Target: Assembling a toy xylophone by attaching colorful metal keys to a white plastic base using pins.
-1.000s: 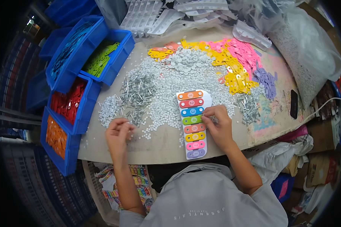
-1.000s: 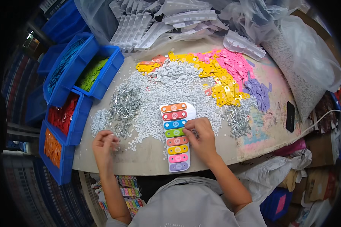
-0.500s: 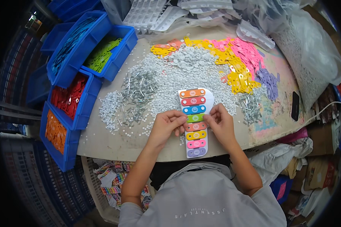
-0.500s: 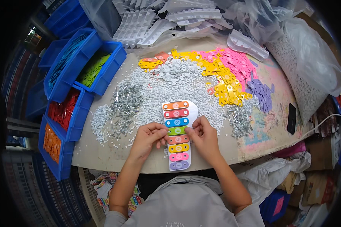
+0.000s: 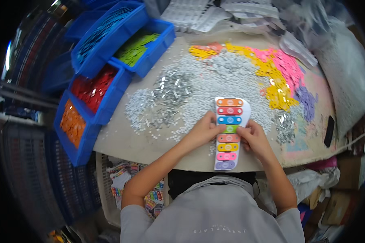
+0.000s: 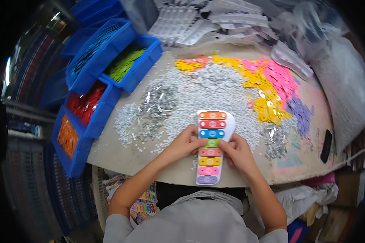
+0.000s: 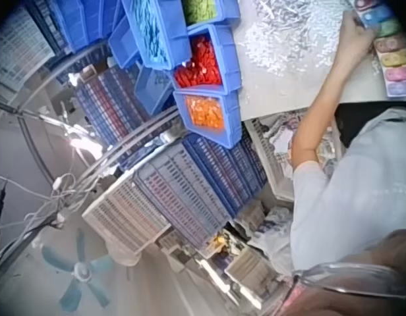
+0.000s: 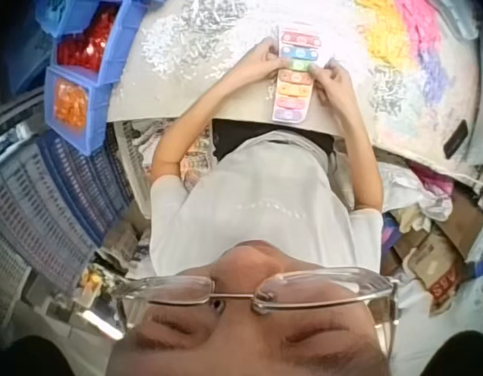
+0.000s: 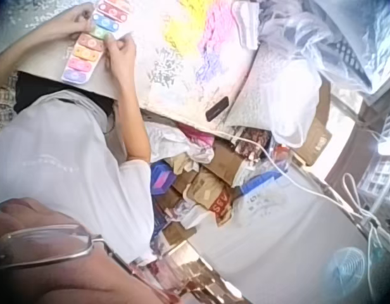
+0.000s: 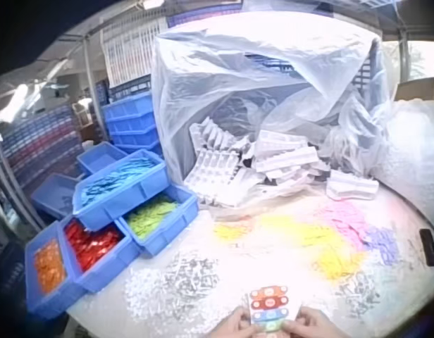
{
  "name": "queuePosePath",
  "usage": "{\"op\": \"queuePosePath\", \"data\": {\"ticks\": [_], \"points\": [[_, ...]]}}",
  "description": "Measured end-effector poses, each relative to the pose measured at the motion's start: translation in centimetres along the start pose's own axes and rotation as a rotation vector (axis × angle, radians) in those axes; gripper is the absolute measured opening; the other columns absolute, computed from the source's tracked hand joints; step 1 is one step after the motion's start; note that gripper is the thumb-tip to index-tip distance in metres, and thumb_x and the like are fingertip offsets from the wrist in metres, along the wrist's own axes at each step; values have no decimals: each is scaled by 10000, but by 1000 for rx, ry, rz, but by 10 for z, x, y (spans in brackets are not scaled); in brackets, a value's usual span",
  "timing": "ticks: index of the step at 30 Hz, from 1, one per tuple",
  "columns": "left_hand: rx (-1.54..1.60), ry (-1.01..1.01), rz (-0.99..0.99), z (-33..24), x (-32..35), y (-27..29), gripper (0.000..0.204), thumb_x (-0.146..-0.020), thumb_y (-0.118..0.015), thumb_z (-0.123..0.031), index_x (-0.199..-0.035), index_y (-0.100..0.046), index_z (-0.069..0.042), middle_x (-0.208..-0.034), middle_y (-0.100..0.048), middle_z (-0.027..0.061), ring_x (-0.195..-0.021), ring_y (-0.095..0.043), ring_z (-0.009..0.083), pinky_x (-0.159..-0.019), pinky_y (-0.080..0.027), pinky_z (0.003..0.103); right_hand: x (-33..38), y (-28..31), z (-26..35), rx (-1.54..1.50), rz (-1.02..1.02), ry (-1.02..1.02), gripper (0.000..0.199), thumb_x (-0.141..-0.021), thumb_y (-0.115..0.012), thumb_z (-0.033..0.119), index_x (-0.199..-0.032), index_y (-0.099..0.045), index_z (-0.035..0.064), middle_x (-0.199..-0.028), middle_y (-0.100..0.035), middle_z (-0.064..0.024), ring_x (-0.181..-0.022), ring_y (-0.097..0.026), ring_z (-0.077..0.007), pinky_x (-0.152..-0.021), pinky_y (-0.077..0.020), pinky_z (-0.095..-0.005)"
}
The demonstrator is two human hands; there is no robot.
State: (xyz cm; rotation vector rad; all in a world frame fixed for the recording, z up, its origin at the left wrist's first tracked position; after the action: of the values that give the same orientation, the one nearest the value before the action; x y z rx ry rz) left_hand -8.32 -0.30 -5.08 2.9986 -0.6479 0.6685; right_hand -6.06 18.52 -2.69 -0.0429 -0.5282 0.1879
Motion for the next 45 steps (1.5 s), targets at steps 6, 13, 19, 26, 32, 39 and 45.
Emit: {"op": "queuePosePath", "data": {"ticks": [6,13,19,26,32,39,45], "points": [[-73,-110,-2,5,-8,2,333,-928,-735,-271,-987,-510,-32,-677,-560,-24,-569,-466,18,-468,-324,199,0,-9,-3,-17,-27,12,235,-986,-640,210,-1134,-558,47,-660,-571,45,-430,-416,-16,-375,-279,-196],[-159,-132,-64,-1,-3,2,359,-889,-744,-245,-998,-526,18,-823,-660,93,-710,-627,150,-626,-500,311,-6,-9,-11,-25,-87,31,195,-993,-625,173,-1122,-558,43,-668,-565,50,-439,-419,-10,-374,-277,-200],[-310,-114,-212,-29,37,28,272,-961,-645,-211,-1141,-615,-10,-876,-691,160,-803,-677,199,-679,-517,347,15,11,4,55,-212,148,146,-1000,-608,156,-1094,-561,54,-649,-551,29,-433,-433,-42,-378,-297,-223],[-891,-417,-1028,-64,151,149,109,-909,-633,-70,-967,-718,-35,-902,-651,118,-845,-636,317,-746,-499,404,76,171,43,1055,-1063,610,213,-990,-560,122,-1156,-627,6,-1042,-625,-134,-953,-584,-253,-846,-475,-367],[-1022,-374,-1030,-27,140,174,62,-873,-672,-74,-897,-714,-36,-879,-618,108,-885,-605,311,-771,-480,413,67,248,-1,1229,-951,528,348,-958,-564,115,-1293,-602,31,-1228,-600,-177,-1156,-545,-341,-1026,-405,-420],[-1182,-322,-1038,-9,140,191,88,-871,-639,-76,-932,-656,-15,-909,-604,152,-941,-572,356,-846,-445,446,49,228,5,1142,-1039,629,140,-872,-632,52,-1007,-661,35,-1016,-643,-142,-1035,-571,-328,-945,-437,-419],[-684,-376,-1076,-45,152,148,77,-954,-605,-74,-968,-619,0,-891,-621,87,-810,-563,201,-765,-449,324,57,222,14,1054,-1123,560,72,-896,-629,65,-958,-637,29,-957,-629,-138,-958,-579,-318,-883,-459,-401]]}}
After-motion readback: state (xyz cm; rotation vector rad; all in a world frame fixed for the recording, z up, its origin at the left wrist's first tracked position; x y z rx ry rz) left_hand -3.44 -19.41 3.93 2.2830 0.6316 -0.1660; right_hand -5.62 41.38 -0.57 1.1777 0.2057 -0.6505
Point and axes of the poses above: each hand's wrist, its own x-axis away from the middle knuckle, its own y-axis out of the back of the hand, z = x × y, the point moved 6 cm from there along -x, towards the middle knuckle
